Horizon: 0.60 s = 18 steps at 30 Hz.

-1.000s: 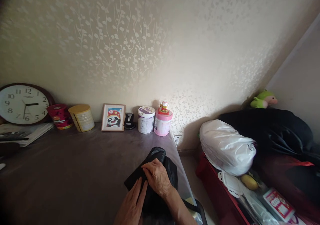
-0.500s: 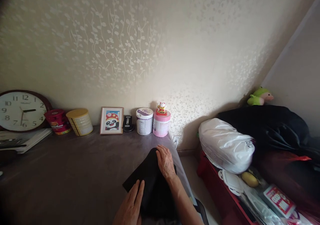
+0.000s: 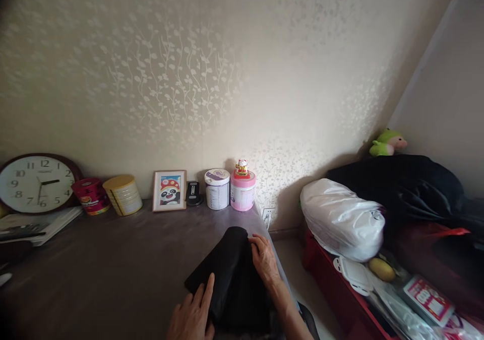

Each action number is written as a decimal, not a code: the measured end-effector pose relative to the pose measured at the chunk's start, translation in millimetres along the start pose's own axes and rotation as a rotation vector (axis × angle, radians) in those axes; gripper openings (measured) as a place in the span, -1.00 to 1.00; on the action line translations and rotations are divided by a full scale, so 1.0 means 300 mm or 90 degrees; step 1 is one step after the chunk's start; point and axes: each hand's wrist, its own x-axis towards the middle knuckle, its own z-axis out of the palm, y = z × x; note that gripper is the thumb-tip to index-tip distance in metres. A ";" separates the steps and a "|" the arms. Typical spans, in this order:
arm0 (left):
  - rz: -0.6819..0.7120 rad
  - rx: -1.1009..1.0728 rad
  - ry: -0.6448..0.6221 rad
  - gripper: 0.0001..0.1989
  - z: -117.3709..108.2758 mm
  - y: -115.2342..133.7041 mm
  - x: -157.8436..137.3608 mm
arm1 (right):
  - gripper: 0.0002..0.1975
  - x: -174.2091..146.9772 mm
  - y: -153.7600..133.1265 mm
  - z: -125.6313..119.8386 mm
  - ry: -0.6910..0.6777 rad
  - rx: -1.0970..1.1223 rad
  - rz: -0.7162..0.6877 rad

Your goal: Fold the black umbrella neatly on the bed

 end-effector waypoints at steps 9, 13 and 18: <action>-0.040 -0.260 -0.092 -0.17 -0.056 -0.031 0.038 | -0.76 -0.065 0.074 -0.063 -0.019 0.118 0.113; -0.080 -0.576 -0.128 -0.29 -0.195 -0.094 0.041 | -0.68 -0.044 0.089 -0.111 -0.005 0.214 0.230; -0.134 -0.941 -0.239 -0.47 -0.326 -0.162 0.026 | -0.63 -0.036 0.036 -0.148 -0.034 0.452 0.319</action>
